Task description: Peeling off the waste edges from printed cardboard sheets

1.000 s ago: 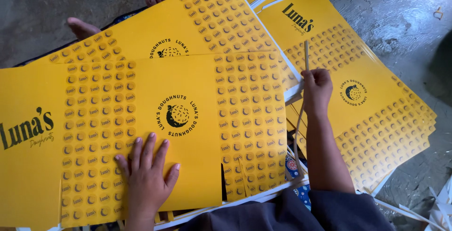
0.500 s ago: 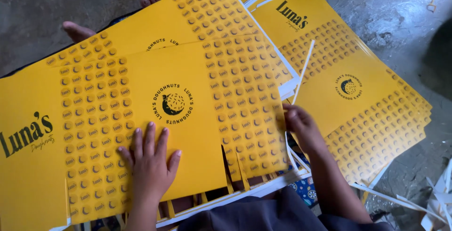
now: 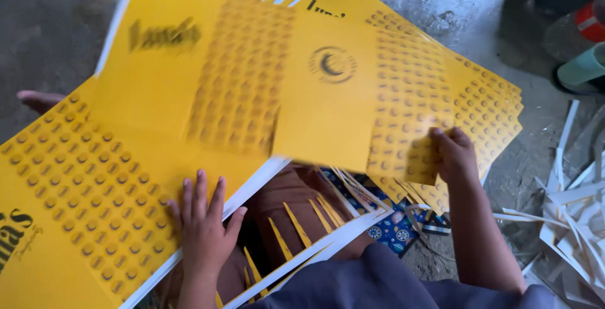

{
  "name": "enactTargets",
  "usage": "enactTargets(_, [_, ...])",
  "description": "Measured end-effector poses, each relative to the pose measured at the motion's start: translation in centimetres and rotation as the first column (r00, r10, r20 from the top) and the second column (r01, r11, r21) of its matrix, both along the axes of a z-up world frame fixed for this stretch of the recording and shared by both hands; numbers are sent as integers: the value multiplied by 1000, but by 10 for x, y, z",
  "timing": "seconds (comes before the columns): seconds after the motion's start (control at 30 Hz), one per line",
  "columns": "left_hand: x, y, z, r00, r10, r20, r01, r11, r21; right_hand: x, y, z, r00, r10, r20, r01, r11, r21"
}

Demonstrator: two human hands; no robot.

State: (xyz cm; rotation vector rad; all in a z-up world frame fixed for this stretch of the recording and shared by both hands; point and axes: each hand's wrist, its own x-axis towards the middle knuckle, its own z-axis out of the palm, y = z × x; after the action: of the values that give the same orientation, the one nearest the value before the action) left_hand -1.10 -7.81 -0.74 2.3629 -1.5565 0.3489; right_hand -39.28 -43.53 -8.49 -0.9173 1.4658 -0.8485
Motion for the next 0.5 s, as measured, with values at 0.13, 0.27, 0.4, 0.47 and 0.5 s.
enactTargets(0.13, [-2, 4, -6, 1000, 20, 7, -20, 999, 43, -63, -22, -67, 953, -220, 206, 207, 975, 83])
enactTargets(0.27, [-1, 5, -9, 997, 38, 61, -40, 998, 41, -82, -9, -75, 900, -417, 128, 388, 900, 201])
enactTargets(0.4, [1, 6, -13, 996, 56, 69, -60, 996, 67, -109, -6, -131, 864, -458, 210, 436, 889, 141])
enactTargets(0.47, [0, 6, -11, 996, 48, 78, -54, 996, 70, -110, -1, -128, 857, -493, 149, 466, 866, 183])
enactTargets(0.5, [0, 6, -10, 995, 48, 86, -55, 996, 71, -112, 3, -127, 851, -517, 88, 489, 843, 223])
